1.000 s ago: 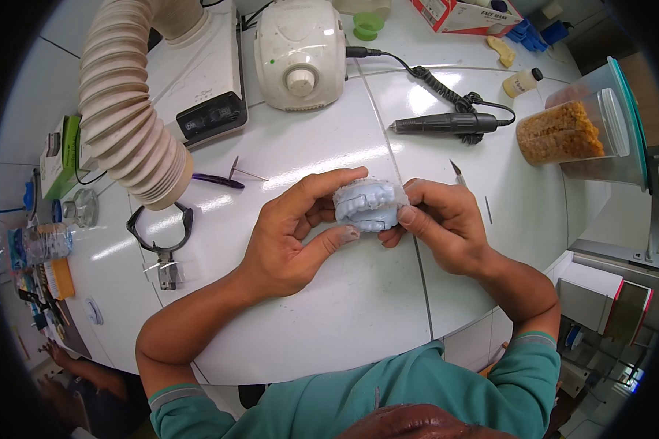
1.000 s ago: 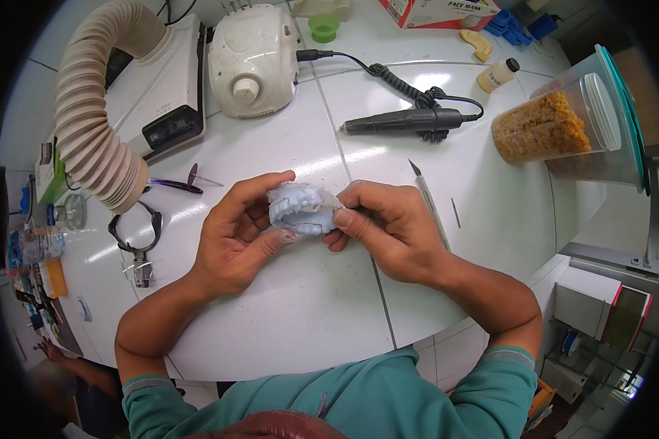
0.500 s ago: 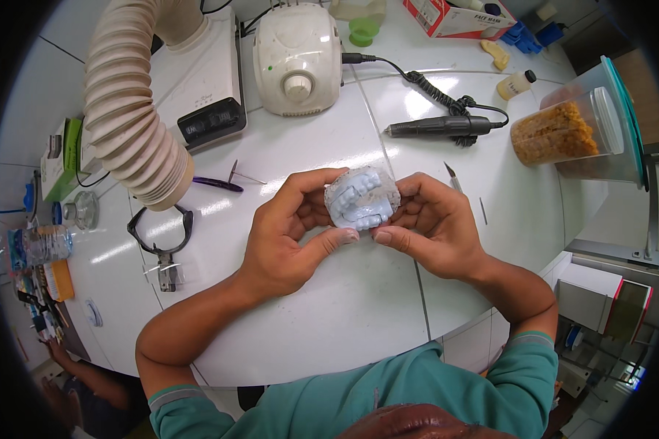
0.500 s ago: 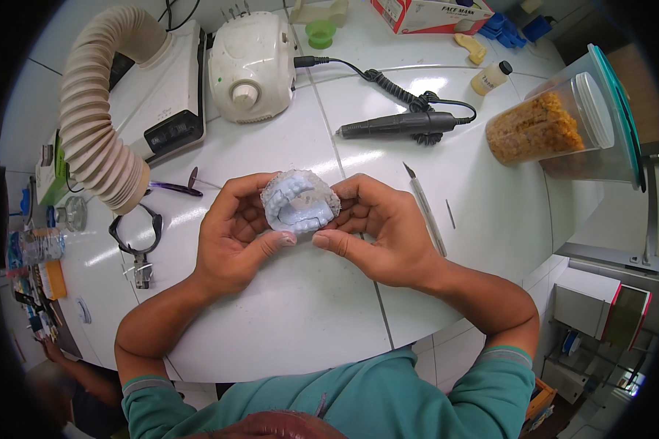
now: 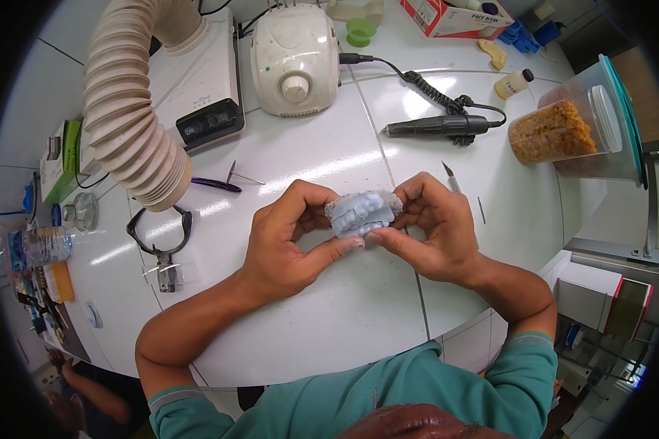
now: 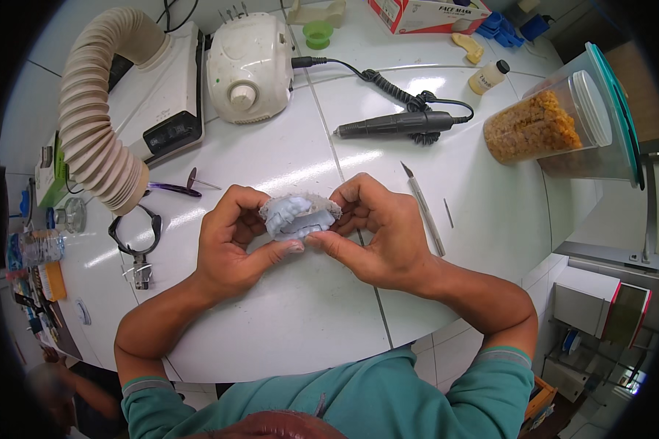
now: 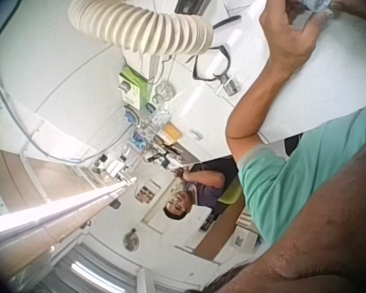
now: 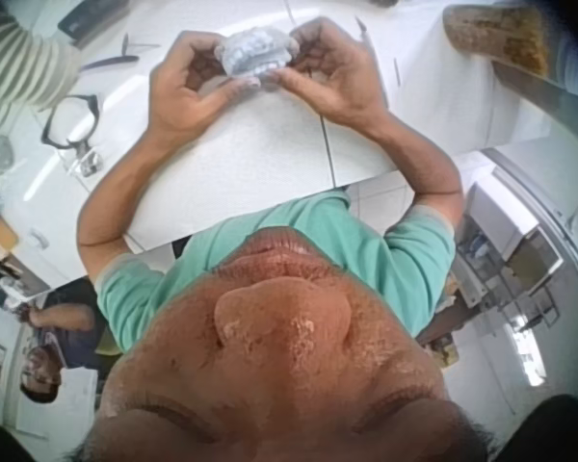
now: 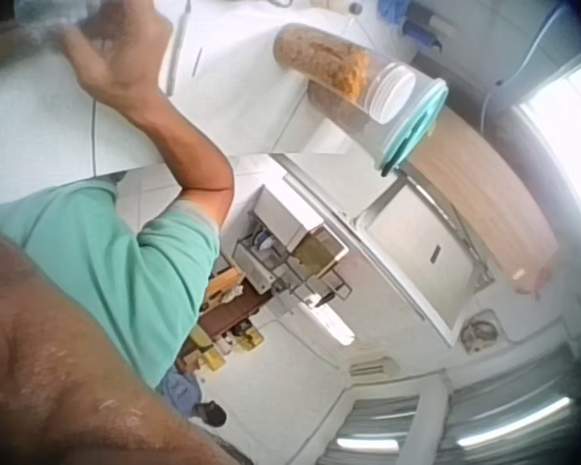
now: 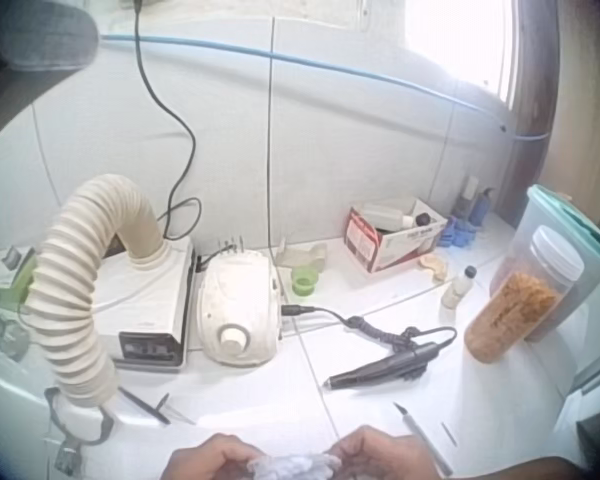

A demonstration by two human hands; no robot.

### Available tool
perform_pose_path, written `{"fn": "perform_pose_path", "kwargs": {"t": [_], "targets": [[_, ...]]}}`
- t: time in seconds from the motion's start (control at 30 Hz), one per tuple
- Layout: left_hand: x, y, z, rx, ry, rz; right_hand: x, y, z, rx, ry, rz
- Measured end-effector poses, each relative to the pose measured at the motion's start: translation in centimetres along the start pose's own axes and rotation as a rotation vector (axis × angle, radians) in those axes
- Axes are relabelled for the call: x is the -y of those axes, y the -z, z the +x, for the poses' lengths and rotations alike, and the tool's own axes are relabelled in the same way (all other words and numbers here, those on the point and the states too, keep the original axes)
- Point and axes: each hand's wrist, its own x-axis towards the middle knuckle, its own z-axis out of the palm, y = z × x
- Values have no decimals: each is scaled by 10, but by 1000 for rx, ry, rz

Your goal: The person uses a rotary tool with a sanding bit to refine the edges of a dental mold and a small dental component, periodically fitting them together.

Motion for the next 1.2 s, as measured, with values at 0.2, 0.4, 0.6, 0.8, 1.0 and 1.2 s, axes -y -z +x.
{"fn": "perform_pose_path", "kwargs": {"t": [0.2, 0.4, 0.6, 0.8, 1.0, 1.2], "targets": [[-3, 0, 1, -17, 58, 16, 1, 3, 1, 12, -15, -76], [-11, 1, 5, -30, 216, -200, 4, 6, 2, 13, 19, -7], [-16, 1, 8, -52, 246, -252, 5, 10, 2, 45, -60, 101], [-17, 3, 7, -48, 261, -257, 10, 12, 4, 71, -116, 174], [-15, 0, 7, -74, 261, -278, 11, 14, 4, 55, -120, 229], [-12, 8, 5, 18, 292, -223, 15, 24, 8, -65, -116, 253]]}}
